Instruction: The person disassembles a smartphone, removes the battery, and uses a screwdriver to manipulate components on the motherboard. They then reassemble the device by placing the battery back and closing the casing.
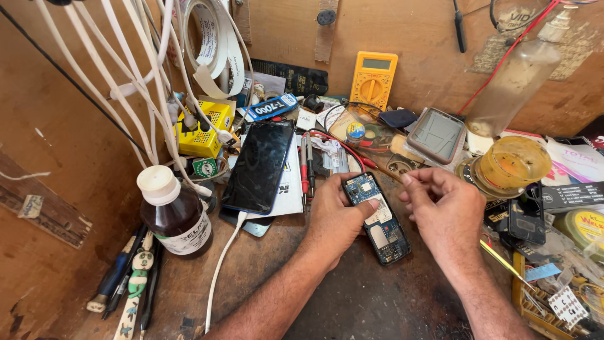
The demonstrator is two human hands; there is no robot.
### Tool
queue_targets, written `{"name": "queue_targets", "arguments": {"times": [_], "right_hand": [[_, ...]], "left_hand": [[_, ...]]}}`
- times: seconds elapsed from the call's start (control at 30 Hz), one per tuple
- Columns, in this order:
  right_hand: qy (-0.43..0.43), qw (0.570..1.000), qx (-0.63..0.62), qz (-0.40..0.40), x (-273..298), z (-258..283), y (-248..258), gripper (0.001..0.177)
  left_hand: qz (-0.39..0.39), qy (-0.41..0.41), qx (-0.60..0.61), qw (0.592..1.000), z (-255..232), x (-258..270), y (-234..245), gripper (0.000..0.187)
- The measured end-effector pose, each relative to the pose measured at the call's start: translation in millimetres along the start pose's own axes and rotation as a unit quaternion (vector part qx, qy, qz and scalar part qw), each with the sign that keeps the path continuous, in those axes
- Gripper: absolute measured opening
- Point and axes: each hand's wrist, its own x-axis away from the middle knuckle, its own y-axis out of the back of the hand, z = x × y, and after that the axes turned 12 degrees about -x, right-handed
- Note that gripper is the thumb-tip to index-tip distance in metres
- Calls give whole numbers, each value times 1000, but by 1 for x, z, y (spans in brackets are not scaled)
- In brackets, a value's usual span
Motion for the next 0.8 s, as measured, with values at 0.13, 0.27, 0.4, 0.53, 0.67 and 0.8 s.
{"name": "queue_targets", "arguments": {"times": [0.13, 0.27, 0.4, 0.53, 0.67, 0.8], "right_hand": [[54, 998, 1, 37, -5, -6, 7, 21], [20, 995, -64, 77, -12, -19, 12, 29], [-2, 983, -156, 102, -17, -29, 13, 38], [-46, 974, -205, 80, -17, -26, 12, 24], [-50, 975, -207, 58, -18, -15, 17, 17], [-8, 985, -168, 44, -16, 0, 21, 16]], "left_hand": [[0, 32, 17, 999, 0, 0, 1, 36], [-6, 20, 7, 1000, -2, 0, 1, 36], [-7, 22, -2, 1000, -2, 1, 1, 36], [0, 20, 9, 1000, -1, 0, 1, 38], [-4, 19, -2, 1000, -2, 0, 1, 38], [2, 25, 11, 1000, -1, -1, 1, 38]]}}
